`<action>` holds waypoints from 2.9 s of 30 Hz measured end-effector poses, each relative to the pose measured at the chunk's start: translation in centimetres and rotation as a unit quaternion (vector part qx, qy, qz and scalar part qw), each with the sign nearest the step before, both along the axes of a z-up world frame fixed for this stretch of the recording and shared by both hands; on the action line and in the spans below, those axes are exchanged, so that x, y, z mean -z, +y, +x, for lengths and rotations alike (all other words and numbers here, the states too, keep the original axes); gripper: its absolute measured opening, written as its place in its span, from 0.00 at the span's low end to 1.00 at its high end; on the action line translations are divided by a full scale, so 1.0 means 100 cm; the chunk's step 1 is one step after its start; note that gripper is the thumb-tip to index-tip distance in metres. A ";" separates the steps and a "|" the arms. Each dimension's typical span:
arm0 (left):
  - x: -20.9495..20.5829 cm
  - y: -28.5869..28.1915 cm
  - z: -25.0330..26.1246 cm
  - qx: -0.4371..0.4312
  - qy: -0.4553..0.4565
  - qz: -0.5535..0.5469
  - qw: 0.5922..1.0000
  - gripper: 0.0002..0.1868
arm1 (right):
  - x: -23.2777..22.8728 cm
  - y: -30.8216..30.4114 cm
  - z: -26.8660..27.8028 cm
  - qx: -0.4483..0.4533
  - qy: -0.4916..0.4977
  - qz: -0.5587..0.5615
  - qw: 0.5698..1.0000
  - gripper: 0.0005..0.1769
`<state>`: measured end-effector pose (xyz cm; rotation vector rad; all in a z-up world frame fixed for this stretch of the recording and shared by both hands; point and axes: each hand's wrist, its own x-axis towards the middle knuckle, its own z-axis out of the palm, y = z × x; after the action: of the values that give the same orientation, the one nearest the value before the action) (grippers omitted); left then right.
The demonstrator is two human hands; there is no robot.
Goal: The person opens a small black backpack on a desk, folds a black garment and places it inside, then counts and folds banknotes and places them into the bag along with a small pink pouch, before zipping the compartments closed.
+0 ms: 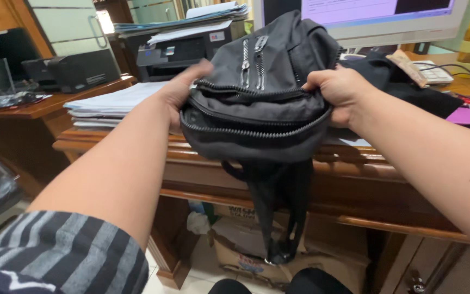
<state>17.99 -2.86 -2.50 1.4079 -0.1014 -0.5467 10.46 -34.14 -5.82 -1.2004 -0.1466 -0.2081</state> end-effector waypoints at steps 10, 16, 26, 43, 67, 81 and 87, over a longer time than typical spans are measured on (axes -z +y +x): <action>-0.029 -0.005 -0.002 -0.088 -0.218 0.028 0.972 0.08 | -0.024 -0.003 0.016 -0.031 -0.144 -0.009 0.989 0.27; -0.069 0.015 0.028 -0.097 -0.236 -0.063 0.965 0.07 | -0.062 0.021 0.052 0.001 -0.085 -0.027 0.996 0.25; 0.005 0.004 0.023 -0.372 -0.184 0.033 0.909 0.46 | -0.009 0.034 0.071 0.157 -0.010 -0.340 0.927 0.32; -0.028 0.000 -0.052 0.079 -0.624 0.546 0.553 0.14 | 0.014 0.004 0.066 0.174 -0.108 -0.560 0.803 0.36; -0.107 -0.024 0.030 -0.132 -0.617 0.509 0.585 0.12 | -0.037 0.036 0.098 0.213 -0.074 -0.622 0.750 0.41; -0.076 -0.033 0.029 -0.055 -0.691 0.553 0.463 0.41 | -0.043 0.003 0.019 0.172 -0.115 -0.667 0.715 0.28; -0.079 -0.043 0.031 -0.118 -0.605 0.574 0.539 0.47 | -0.020 -0.043 -0.012 0.264 0.100 -0.809 0.515 0.56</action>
<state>21.07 -7.17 5.42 2.8342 -0.7623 0.9636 9.24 -38.47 -3.83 -3.1874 0.3777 -0.5000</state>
